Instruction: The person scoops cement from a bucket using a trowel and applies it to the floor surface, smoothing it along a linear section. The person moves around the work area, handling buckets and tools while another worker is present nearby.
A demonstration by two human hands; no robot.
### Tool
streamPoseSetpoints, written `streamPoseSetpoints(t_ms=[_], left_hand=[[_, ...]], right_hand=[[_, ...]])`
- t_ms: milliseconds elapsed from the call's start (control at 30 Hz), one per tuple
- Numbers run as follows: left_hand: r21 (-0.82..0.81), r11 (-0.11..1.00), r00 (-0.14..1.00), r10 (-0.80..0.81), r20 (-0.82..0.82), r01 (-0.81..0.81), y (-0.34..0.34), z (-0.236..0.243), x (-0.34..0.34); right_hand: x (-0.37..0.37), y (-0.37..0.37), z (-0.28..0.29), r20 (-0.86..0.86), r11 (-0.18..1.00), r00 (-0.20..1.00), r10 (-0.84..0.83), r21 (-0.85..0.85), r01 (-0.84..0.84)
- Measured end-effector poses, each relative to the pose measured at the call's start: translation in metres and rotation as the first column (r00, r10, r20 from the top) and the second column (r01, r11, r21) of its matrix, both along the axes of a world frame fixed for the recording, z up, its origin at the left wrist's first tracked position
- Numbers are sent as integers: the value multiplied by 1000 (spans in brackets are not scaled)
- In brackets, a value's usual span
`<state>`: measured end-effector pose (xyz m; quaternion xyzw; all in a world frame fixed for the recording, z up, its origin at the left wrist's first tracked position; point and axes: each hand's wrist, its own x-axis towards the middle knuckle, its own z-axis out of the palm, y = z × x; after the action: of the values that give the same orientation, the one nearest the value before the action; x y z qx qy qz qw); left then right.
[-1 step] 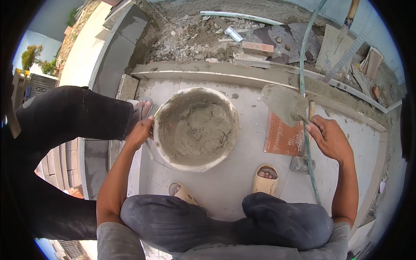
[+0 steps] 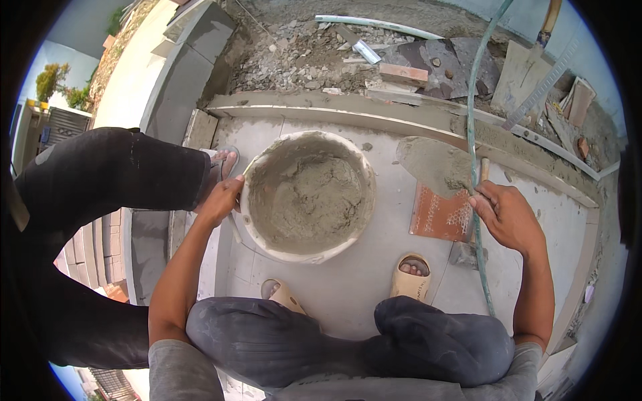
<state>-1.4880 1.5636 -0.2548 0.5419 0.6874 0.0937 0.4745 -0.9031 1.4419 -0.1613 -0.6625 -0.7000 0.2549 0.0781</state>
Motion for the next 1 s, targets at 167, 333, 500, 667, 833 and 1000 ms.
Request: streamPoseSetpoints(t_ms=[167,333,500,667,833,1000], left_hand=[[-18,997,972,76,224,-74,-23,38,57],[14,1000,970,2,243,-6,-38,69,132],[27,1000,975,-3,222,-4,-39,77,156],[51,998,969,14,245,-27,-40,73,167],[74,996,984,-68,166,56,-41,72,168],[42,999,978,3,211,-12,-41,84,179]], right_hand=[[-74,15,6,322,949,900,294,13,-314],[-96,34,-57,436,871,824,362,157,-465],[-104,31,-84,249,866,830,499,-106,-488],[-128,20,-74,-2,806,845,534,-299,-510],[-109,36,-69,-271,756,867,418,-425,-498],[-92,42,-55,-319,734,860,398,-452,-507]])
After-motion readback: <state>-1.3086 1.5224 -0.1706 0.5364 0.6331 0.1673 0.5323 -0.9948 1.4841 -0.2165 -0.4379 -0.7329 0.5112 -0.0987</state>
